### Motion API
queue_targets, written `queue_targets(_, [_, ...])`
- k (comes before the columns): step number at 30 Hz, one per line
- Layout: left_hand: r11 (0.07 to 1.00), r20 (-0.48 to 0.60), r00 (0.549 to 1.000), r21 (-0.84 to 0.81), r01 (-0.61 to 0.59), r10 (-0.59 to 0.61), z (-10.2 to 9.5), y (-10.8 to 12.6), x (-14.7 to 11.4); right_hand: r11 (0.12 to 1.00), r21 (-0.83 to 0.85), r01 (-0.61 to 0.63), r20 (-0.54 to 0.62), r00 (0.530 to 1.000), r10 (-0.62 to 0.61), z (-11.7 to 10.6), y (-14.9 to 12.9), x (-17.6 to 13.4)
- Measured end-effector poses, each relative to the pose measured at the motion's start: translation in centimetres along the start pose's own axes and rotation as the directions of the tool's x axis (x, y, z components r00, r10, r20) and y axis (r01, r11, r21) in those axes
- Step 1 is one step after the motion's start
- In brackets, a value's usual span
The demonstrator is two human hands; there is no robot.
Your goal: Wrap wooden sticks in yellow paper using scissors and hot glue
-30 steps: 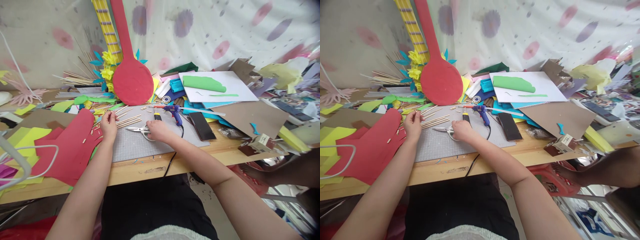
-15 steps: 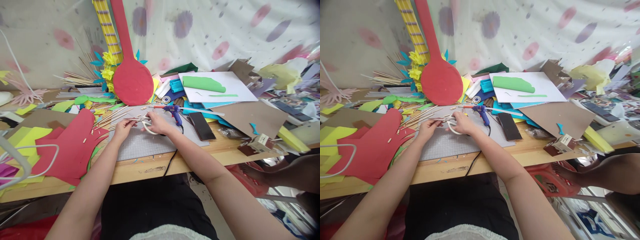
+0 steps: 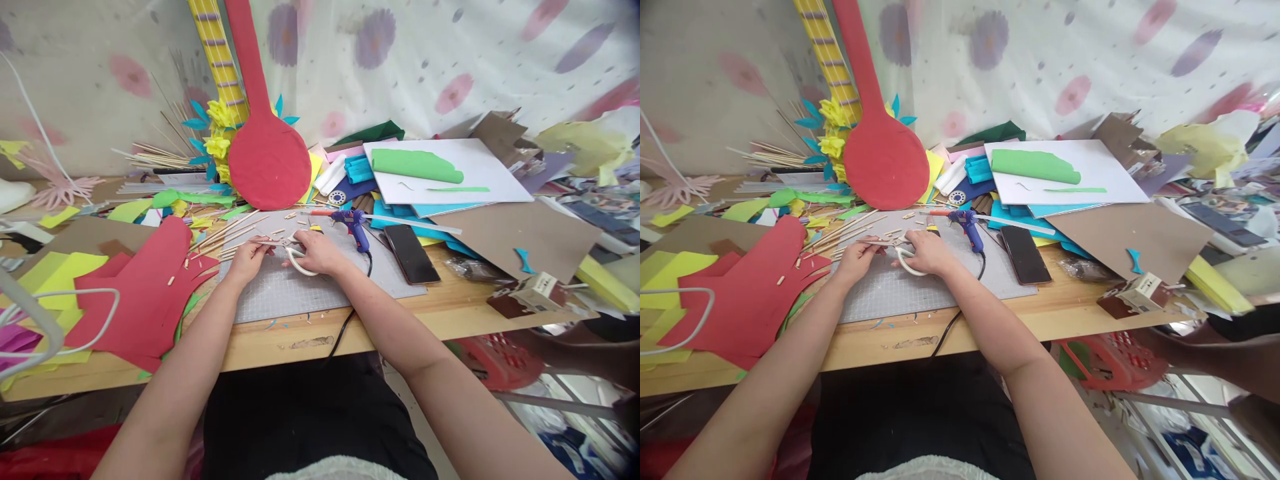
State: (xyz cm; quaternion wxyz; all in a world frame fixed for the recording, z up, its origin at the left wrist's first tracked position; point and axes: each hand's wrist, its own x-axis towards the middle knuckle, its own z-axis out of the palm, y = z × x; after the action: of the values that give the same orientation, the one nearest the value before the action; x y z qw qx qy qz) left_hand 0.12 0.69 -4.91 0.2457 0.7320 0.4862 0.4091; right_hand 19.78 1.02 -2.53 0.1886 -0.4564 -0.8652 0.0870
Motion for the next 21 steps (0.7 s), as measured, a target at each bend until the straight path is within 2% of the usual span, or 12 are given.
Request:
queue_targets(7, [0.999, 0.029, 0.999, -0.01, -0.042, 0.042, -0.12, 0.2, 0.0, 1.0, -0.007, 0.019, 0.007, 1.0, -0.019, -0.07, -0.04, -0.32])
queue_targets(14, [0.999, 0.029, 0.999, -0.019, -0.031, 0.031, -0.15, 0.12, -0.24, 0.997, -0.065, 0.047, -0.052, 0.997, -0.05, 0.64, -0.16, -0.54])
queue_targets(21, [0.994, 0.051, 0.995, -0.063, -0.086, 0.089, -0.26, -0.26, -0.08, 0.999, -0.032, 0.028, 0.003, 1.0, -0.028, 0.12, -0.24, -0.44])
